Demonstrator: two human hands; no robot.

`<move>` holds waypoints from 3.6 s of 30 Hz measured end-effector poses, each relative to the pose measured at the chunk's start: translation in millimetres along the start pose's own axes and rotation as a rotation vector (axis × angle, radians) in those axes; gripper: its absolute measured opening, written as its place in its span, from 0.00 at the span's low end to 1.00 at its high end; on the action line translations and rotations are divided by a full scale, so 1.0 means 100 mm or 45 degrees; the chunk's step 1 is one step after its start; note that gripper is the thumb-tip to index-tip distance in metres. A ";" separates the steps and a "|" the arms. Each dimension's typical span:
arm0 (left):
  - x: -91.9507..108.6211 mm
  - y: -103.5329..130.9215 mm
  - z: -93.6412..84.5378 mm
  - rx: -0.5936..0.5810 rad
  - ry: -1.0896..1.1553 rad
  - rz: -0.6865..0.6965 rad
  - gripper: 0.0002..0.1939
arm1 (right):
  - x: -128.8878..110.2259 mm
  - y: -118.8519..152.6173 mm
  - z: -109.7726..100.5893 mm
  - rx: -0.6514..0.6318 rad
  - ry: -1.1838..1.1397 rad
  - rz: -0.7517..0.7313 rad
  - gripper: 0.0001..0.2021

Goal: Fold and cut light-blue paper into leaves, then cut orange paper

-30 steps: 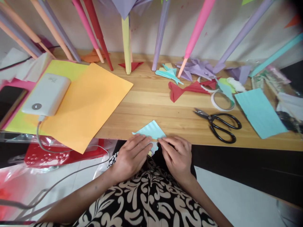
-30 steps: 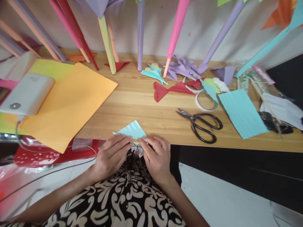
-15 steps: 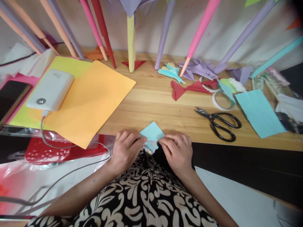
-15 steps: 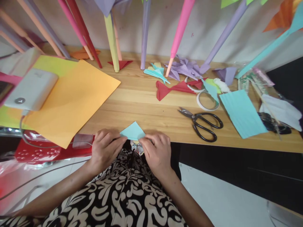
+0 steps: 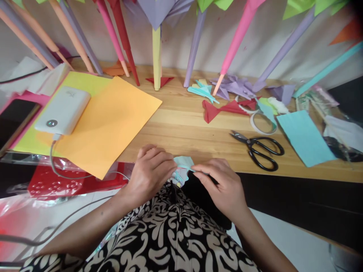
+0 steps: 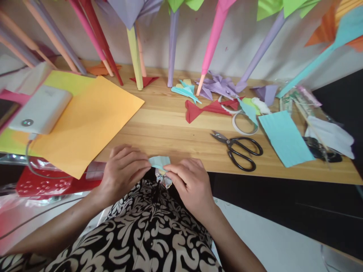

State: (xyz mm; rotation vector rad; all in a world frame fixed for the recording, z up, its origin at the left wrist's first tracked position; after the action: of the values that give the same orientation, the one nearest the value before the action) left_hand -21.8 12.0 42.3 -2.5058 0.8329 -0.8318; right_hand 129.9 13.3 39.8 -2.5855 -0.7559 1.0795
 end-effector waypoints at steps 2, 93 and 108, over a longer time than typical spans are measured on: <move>0.03 -0.05 0.00 -0.003 0.035 0.028 0.06 | 0.02 -0.04 -0.05 -0.006 -0.065 0.045 0.05; -0.38 0.12 0.06 -0.060 -0.069 -0.057 0.09 | 0.43 0.17 0.01 -0.083 0.560 -0.048 0.24; -0.37 0.11 0.05 -0.016 -0.080 -0.041 0.09 | 0.24 -0.21 0.09 -0.124 0.309 -0.049 0.07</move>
State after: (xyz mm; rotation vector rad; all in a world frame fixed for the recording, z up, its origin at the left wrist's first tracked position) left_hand -47.2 28.1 17.8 -2.5485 0.7817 -0.7561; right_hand 130.0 44.0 27.1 -2.7047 -0.8112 0.7163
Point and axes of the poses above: each hand's wrist, its own y-axis away from the middle knuckle, its own z-axis out of the palm, x = y × z, the point moved 9 cm from there along -y, towards the middle knuckle, and after that the axes turned 2 degrees about -z, right-handed, at the moved point
